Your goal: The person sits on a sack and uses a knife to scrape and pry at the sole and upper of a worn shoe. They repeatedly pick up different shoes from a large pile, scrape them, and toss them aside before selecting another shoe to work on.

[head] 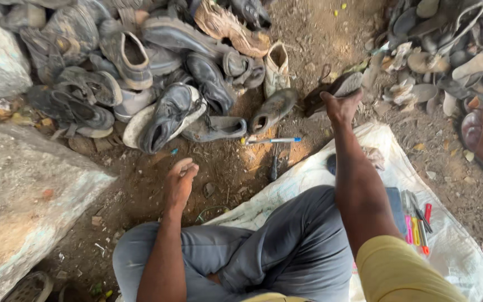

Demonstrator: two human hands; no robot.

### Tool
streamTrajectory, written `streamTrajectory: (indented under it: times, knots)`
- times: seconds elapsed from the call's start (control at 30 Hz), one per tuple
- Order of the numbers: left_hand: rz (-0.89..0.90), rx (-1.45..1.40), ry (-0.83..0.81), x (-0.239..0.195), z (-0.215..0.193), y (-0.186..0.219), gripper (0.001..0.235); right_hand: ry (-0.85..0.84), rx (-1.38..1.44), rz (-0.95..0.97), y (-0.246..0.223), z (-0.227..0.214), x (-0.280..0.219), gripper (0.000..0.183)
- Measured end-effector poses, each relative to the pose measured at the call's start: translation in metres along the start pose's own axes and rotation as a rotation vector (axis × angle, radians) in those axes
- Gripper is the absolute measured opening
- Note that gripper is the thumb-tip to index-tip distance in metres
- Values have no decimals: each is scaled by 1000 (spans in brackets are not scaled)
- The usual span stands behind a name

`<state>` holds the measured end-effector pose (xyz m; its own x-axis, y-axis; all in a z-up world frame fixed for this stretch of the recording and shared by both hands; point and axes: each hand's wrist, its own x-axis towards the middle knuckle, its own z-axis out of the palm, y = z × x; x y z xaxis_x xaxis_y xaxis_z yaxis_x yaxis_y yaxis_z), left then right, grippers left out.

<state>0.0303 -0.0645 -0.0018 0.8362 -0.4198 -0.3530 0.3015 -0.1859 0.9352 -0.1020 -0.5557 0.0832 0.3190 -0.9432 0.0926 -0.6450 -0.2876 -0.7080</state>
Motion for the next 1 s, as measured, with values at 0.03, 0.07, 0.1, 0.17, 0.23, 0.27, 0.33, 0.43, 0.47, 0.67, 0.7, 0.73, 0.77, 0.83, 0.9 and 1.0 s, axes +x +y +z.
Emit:
streamTrajectory:
  times: [0.03, 0.07, 0.1, 0.17, 0.23, 0.27, 0.33, 0.43, 0.47, 0.67, 0.7, 0.73, 0.77, 0.83, 0.9, 1.0]
  knots:
    - [-19, 23, 9, -6, -6, -1, 53, -66, 103, 247, 3, 2, -3, 107]
    - [-7, 28, 3, -1, -10, 1, 53, -6, 156, 152, 3, 4, -4, 105]
    - [-15, 32, 0, 0, -12, -2, 53, 42, 196, 64, 8, 0, -13, 103]
    - [1, 48, 5, -2, -15, -9, 54, 97, 434, 7, 4, -8, -27, 103]
    - [48, 76, 20, 0, -10, -12, 54, 114, 831, 75, -9, -37, -38, 111]
    - [65, 102, 17, 2, -5, -13, 54, -29, 1023, 65, -20, -49, -44, 97]
    - [97, 158, 19, 3, -1, -10, 56, -335, 1402, 43, -41, -70, -59, 74]
    - [54, 138, -34, -11, -6, 9, 72, -776, 1443, 21, -74, -68, -84, 63]
    - [154, 20, -102, -15, -6, 18, 80, -929, 1452, 43, -82, -58, -93, 67]
    - [413, -223, -281, -40, -20, 39, 109, -1406, 1246, 113, -80, 90, -188, 59]
    - [369, -121, -211, -43, -25, 37, 104, -1449, 1294, 118, -81, 113, -206, 51]
    - [323, -20, -143, -46, -29, 34, 99, -1347, 1142, 268, -82, 126, -219, 51]
    - [340, 120, -25, -49, -34, 30, 93, -1240, 989, 410, -83, 137, -242, 52]
    - [357, 400, 211, -55, -42, 23, 83, -1068, 740, 476, -78, 140, -280, 54]
    - [129, 520, 283, -60, -46, 19, 89, -938, 558, 343, -70, 134, -294, 57]
    - [-132, 690, 279, -62, -43, 20, 101, -748, -35, -22, -52, 127, -266, 47]
